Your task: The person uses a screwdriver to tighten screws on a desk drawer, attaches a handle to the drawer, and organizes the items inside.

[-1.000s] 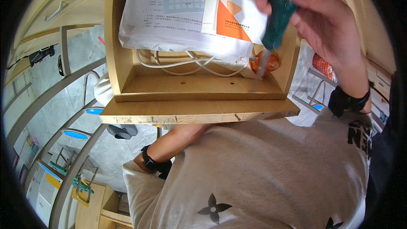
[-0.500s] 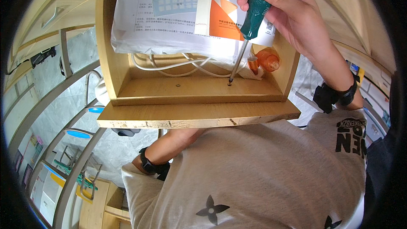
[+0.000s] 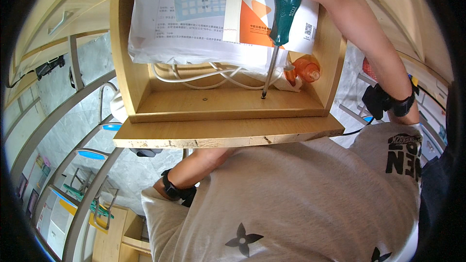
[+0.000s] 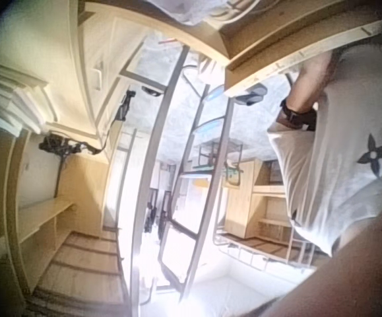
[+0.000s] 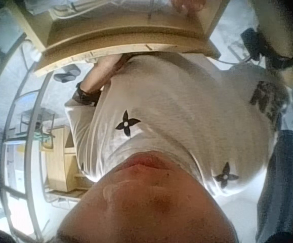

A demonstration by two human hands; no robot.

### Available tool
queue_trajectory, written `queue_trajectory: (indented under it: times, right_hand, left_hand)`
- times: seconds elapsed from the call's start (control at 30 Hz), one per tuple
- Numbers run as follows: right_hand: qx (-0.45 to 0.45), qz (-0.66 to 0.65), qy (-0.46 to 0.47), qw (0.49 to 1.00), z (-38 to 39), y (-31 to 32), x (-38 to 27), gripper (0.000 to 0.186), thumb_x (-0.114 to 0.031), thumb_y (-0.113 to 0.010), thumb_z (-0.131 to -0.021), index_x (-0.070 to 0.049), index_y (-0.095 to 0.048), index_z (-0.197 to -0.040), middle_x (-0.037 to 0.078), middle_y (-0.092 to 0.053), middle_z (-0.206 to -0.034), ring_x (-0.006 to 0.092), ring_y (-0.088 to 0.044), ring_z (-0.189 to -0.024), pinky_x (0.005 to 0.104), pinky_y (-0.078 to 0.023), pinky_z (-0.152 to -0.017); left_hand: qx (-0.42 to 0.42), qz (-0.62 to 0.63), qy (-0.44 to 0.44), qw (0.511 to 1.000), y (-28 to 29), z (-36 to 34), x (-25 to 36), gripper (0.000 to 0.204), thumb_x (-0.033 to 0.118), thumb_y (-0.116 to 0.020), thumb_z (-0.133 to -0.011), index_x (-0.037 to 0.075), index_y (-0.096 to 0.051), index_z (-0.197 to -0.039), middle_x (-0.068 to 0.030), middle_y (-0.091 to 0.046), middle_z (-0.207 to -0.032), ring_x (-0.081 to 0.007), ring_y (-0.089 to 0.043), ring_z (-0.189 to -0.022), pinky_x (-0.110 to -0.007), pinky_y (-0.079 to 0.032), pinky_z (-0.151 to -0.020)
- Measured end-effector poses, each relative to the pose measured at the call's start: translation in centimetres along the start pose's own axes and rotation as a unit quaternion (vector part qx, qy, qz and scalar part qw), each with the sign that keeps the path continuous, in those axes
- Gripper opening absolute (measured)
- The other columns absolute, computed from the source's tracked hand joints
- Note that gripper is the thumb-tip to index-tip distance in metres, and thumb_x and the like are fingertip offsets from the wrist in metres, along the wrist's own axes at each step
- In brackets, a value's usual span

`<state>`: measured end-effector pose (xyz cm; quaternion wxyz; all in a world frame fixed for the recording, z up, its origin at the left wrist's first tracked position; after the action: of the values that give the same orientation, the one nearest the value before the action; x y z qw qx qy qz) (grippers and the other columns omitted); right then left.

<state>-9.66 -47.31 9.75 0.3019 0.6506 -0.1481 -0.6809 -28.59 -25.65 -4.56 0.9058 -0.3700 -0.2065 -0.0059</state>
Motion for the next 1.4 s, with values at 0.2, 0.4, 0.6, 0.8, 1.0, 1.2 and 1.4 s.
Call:
queue_trajectory:
  times: [0.2, 0.4, 0.6, 0.8, 1.0, 1.2, 1.4]
  right_hand:
    - [-0.029, 0.075, 0.037, 0.996, 0.1, 2.2, 1.8, 0.031, -0.007, -0.056, -0.087, 0.005, -0.055, -0.115, 0.013, -0.064, -0.092, 0.0204, -0.063, -0.078, 0.0294, -0.052, -0.071]
    - [-0.055, 0.072, 0.192, 0.977, -1.0, 2.6, 1.5, 0.025, 0.003, -0.06, -0.079, 0.004, -0.061, -0.104, 0.015, -0.065, -0.094, 0.0202, -0.064, -0.075, 0.0262, -0.052, -0.063]
    - [-0.123, 0.186, 0.153, 0.963, -1.4, 2.8, -0.8, 0.023, 0.003, -0.059, -0.078, 0.005, -0.062, -0.1, 0.017, -0.065, -0.089, 0.0243, -0.064, -0.072, 0.0303, -0.052, -0.062]
    - [-0.116, 0.185, 0.212, 0.953, -1.8, 2.8, 1.1, 0.022, -0.013, -0.057, -0.086, 0.005, -0.061, -0.097, 0.017, -0.063, -0.083, 0.0261, -0.063, -0.067, 0.0345, -0.05, -0.059]
    - [-0.142, 0.273, 0.032, 0.951, -1.7, 2.0, -0.9, 0.026, -0.024, -0.051, -0.092, 0.002, -0.052, -0.092, 0.015, -0.059, -0.067, 0.0254, -0.061, -0.056, 0.0343, -0.049, -0.053]
    - [-0.132, 0.184, 0.047, 0.973, -1.5, 2.4, -0.3, 0.022, -0.013, -0.053, -0.09, 0.005, -0.055, -0.101, 0.015, -0.062, -0.072, 0.0238, -0.063, -0.061, 0.0306, -0.049, -0.054]
    - [-0.102, 0.118, 0.232, 0.96, -2.1, 2.5, 1.5, 0.026, -0.011, -0.056, -0.086, 0.008, -0.06, -0.103, 0.018, -0.066, -0.083, 0.0256, -0.064, -0.068, 0.0318, -0.05, -0.06]
  left_hand:
    - [-0.011, 0.004, -0.014, 1.0, 0.0, -0.1, -0.2, 0.046, 0.029, -0.053, -0.092, 0.005, -0.043, -0.13, -0.0103, -0.048, -0.129, -0.0242, -0.05, -0.116, -0.04, -0.044, -0.098]
    - [0.016, -0.07, 0.004, 0.997, -0.1, 0.1, -0.1, 0.045, 0.029, -0.052, -0.093, 0.004, -0.043, -0.129, -0.0103, -0.049, -0.129, -0.0241, -0.049, -0.115, -0.039, -0.043, -0.098]
    - [0.067, -0.306, -0.02, 0.949, 1.0, 0.3, -0.4, 0.041, 0.029, -0.047, -0.095, 0.004, -0.044, -0.128, -0.0112, -0.049, -0.128, -0.0247, -0.05, -0.114, -0.04, -0.042, -0.098]
    - [0.086, -0.258, 0.003, 0.962, 0.2, 0.4, -0.4, 0.038, 0.027, -0.048, -0.095, 0.003, -0.047, -0.124, -0.0115, -0.052, -0.123, -0.0247, -0.051, -0.112, -0.039, -0.043, -0.097]
    - [0.079, -0.159, -0.038, 0.983, 0.0, 0.3, -0.9, 0.04, 0.028, -0.049, -0.095, 0.003, -0.045, -0.125, -0.0122, -0.051, -0.122, -0.0252, -0.051, -0.112, -0.039, -0.043, -0.097]
    - [0.102, -0.182, -0.061, 0.976, 0.6, -0.1, -0.5, 0.035, 0.016, -0.061, -0.088, 0.001, -0.052, -0.118, -0.0111, -0.057, -0.116, -0.0189, -0.055, -0.102, -0.032, -0.047, -0.083]
    - [0.032, 0.017, -0.005, 0.999, 0.1, -0.1, -0.5, 0.045, 0.031, -0.049, -0.095, 0.004, -0.041, -0.13, -0.0122, -0.048, -0.128, -0.0249, -0.048, -0.116, -0.04, -0.042, -0.098]
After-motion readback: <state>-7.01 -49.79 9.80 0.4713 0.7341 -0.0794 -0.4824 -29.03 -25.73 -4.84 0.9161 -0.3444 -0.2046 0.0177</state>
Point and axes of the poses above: each hand's wrist, its own z-axis away from the middle knuckle, its own y-axis out of the back of the hand, x = y × z, the point moved 4 cm from there along -z, towards the middle knuckle
